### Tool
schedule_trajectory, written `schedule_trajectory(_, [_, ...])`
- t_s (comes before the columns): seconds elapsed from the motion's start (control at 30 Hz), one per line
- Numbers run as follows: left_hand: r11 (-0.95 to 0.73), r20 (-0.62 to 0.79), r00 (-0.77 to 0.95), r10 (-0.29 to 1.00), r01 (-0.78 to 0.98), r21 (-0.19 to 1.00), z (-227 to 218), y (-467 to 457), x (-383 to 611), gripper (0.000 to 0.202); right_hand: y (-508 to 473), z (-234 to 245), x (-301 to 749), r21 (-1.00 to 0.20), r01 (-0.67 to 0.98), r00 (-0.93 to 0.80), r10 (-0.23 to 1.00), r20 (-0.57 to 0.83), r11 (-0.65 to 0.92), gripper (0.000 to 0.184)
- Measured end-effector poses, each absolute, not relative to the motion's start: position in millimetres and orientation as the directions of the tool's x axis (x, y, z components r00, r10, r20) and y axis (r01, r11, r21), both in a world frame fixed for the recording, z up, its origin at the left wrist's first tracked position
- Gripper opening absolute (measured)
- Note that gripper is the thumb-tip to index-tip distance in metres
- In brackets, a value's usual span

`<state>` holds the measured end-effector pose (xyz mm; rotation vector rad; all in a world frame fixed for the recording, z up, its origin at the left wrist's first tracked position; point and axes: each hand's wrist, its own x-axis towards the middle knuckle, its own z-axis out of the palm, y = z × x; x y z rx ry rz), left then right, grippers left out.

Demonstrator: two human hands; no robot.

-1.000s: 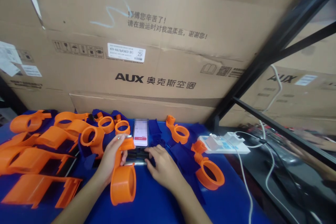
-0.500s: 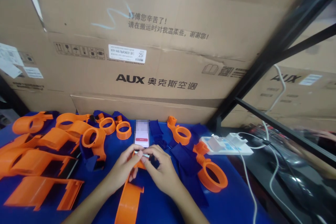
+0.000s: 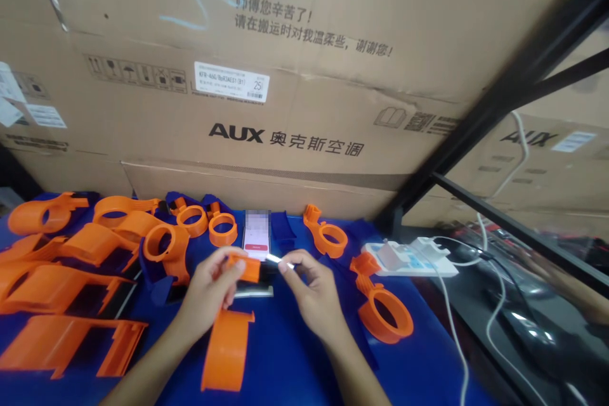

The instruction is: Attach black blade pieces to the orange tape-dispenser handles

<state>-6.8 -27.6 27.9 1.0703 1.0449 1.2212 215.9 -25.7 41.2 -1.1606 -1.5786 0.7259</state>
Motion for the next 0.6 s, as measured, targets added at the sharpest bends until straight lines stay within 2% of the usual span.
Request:
schedule_trajectory(0.1, [0.094,-0.085,0.041,0.996,-0.412,0.906,33.9,-20.3,-24.2,0.039,-20.2,39.7,235.4,-0.857,0.370,0.081,0.906,0.415,0.359,0.021])
schedule_trajectory(0.13, [0.121,-0.113,0.047,0.993,-0.472,0.873,35.7,-18.0,-28.4,0.040,-19.5,39.7,238.9,-0.828,0.411,0.075,0.891,0.447,0.381,0.019])
schedule_trajectory(0.2, [0.181,-0.168,0.072,0.983,-0.531,0.828,37.7,-14.7,-32.7,0.041,-20.2,39.6,239.4,-0.738,0.504,-0.041,0.866,0.498,0.449,0.014])
schedule_trajectory(0.3, [0.239,-0.201,0.129,0.971,-0.526,0.816,36.7,-13.9,-31.7,0.043,-24.0,36.2,227.6,-0.583,0.594,-0.320,0.827,0.462,0.555,0.010])
schedule_trajectory(0.37, [0.246,-0.195,0.151,0.969,-0.515,0.821,35.0,-15.0,-30.0,0.044,-26.0,31.2,217.8,-0.501,0.630,-0.435,0.804,0.405,0.593,0.012])
schedule_trajectory(0.47, [0.211,-0.171,0.124,0.977,-0.499,0.841,33.7,-16.4,-28.9,0.044,-27.2,23.1,207.4,-0.436,0.659,-0.505,0.790,0.348,0.613,0.014])
schedule_trajectory(0.6, [0.149,-0.119,0.093,0.989,-0.486,0.861,33.8,-16.8,-27.8,0.046,-28.3,17.7,202.6,-0.407,0.670,-0.548,0.783,0.294,0.622,0.016])
